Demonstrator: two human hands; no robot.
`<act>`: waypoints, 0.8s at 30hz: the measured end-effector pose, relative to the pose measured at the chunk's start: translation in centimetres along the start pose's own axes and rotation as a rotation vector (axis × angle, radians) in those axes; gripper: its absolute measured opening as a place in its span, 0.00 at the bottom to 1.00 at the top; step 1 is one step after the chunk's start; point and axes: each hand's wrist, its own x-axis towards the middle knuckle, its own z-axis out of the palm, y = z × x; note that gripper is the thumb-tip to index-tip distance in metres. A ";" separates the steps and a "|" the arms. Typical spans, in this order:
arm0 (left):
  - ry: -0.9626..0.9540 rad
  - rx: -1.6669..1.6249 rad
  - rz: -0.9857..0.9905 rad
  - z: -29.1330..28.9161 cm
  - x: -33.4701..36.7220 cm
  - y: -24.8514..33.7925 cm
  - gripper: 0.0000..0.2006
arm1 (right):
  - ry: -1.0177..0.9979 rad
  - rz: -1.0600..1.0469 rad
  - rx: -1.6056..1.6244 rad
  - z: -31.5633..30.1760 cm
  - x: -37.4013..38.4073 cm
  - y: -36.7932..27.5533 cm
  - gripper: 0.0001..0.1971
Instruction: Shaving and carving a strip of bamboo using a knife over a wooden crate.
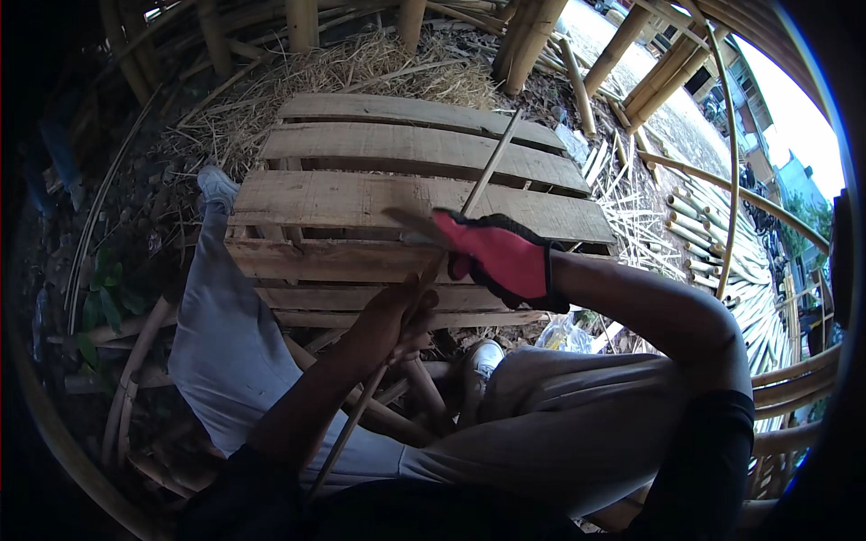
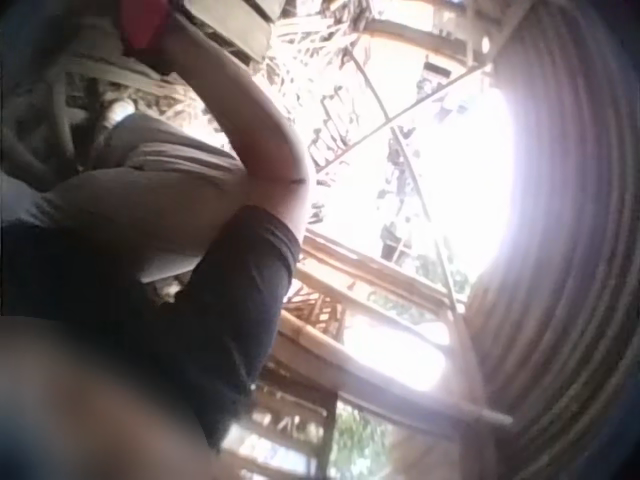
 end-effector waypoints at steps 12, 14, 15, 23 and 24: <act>-0.118 -0.058 0.023 -0.7 0.4 -0.3 0.24 | 0.114 -0.065 -0.012 -0.6 -0.8 -0.2 0.34; -0.134 -0.052 0.016 -0.6 0.2 0.0 0.24 | 0.190 -0.079 0.038 -1.8 0.0 0.0 0.33; -0.144 -0.045 0.009 -0.6 0.0 0.1 0.24 | 0.260 -0.095 0.087 -2.5 0.5 0.3 0.31; -0.280 0.070 -0.069 -1.8 -1.6 1.9 0.24 | 0.192 -0.199 0.269 -5.5 1.3 2.2 0.23; -0.363 0.074 -0.074 -2.1 -1.7 1.9 0.25 | 0.188 -0.225 0.254 -5.5 1.2 2.2 0.21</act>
